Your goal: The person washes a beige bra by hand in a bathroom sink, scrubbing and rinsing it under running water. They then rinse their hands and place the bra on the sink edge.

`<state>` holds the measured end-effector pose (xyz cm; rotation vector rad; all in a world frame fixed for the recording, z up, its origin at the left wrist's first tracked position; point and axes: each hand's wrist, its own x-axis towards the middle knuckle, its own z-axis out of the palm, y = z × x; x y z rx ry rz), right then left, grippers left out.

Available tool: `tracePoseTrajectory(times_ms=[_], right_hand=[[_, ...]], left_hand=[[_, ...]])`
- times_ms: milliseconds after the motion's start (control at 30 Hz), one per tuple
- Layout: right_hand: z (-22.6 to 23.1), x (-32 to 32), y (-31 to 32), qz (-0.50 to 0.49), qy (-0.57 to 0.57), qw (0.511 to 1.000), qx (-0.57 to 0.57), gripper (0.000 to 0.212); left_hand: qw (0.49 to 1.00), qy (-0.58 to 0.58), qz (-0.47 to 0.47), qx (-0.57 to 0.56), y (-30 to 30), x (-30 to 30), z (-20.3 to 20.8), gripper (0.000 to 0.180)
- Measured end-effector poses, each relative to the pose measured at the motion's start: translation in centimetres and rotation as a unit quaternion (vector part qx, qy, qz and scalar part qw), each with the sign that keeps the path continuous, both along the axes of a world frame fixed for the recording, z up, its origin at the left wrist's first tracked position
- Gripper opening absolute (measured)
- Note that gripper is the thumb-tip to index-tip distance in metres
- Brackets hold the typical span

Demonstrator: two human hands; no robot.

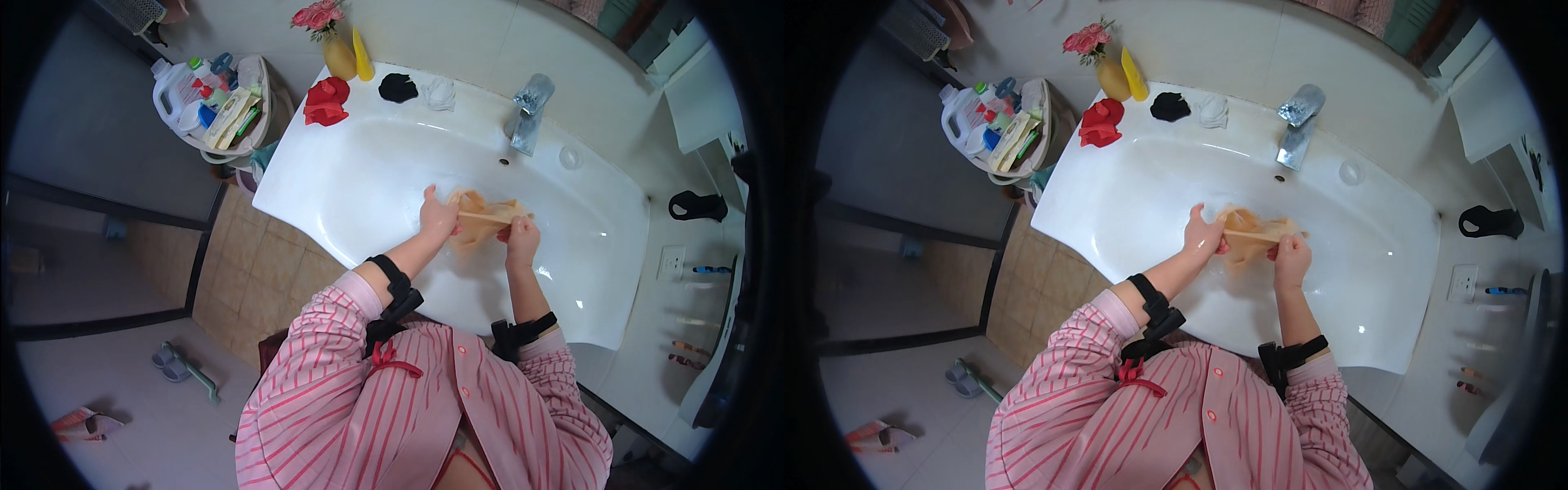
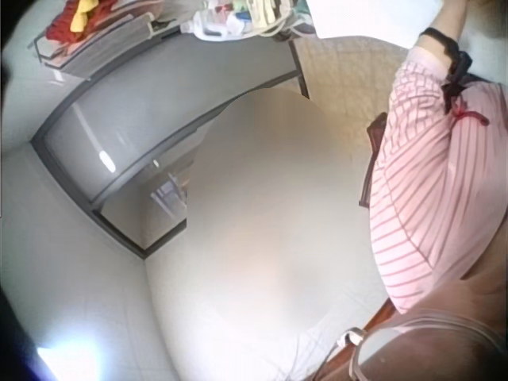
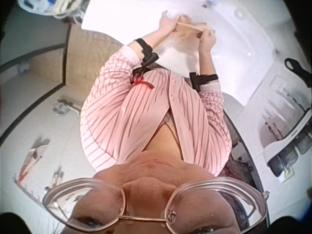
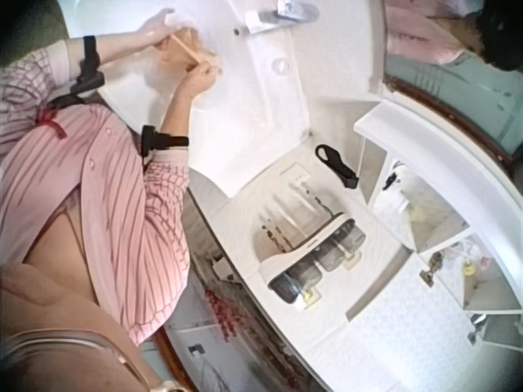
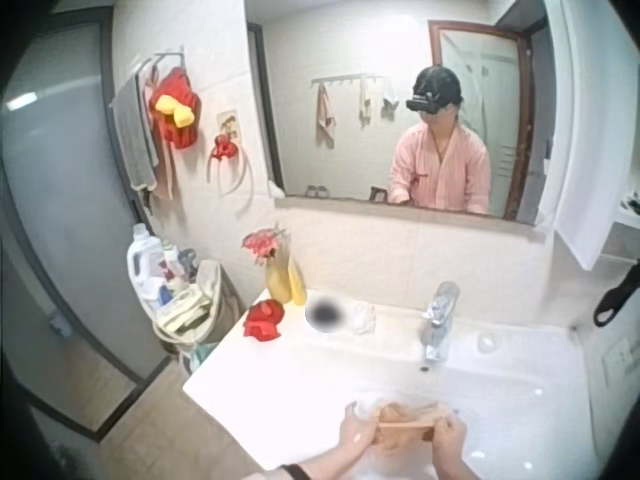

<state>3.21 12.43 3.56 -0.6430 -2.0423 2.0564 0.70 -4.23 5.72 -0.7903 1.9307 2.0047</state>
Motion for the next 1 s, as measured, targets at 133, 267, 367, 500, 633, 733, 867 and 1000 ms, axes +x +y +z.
tracePoseTrajectory(times_ms=[133,267,367,500,633,733,867,1000], right_hand=[[3.1,0.3,-0.8,-0.082,0.005,0.996,-0.03,0.024],[4.3,0.4,-0.3,-0.035,0.039,0.996,0.068,0.028],[4.6,0.1,0.6,-0.013,0.034,0.986,0.163,0.028],[4.1,-1.3,1.4,-0.018,0.042,0.975,0.218,0.026],[2.5,-2.8,2.9,-0.024,-0.024,0.96,0.277,0.024],[0.7,-2.6,4.6,0.042,-0.15,0.952,0.264,0.022],[-2.1,-2.7,4.3,0.171,-0.137,0.859,0.463,0.026],[-5.1,-3.1,1.2,0.279,0.066,0.705,0.649,0.048]], left_hand=[[0.914,0.107,-0.294,-0.256,0.0,0.3,1.6,0.031],[0.828,0.104,-0.457,-0.308,0.3,1.4,0.9,0.025],[0.743,0.434,-0.344,-0.375,0.7,1.9,0.0,0.026],[0.844,0.207,-0.48,-0.118,0.9,0.3,-0.9,0.032],[0.882,0.102,-0.448,-0.108,-1.3,-2.6,-3.1,0.034],[0.754,0.107,-0.384,-0.523,-3.1,-3.4,-5.4,0.037],[0.689,0.146,-0.429,-0.566,-2.8,-3.6,-6.6,0.047],[0.627,0.147,-0.551,-0.53,0.8,-1.0,-7.1,0.051]])
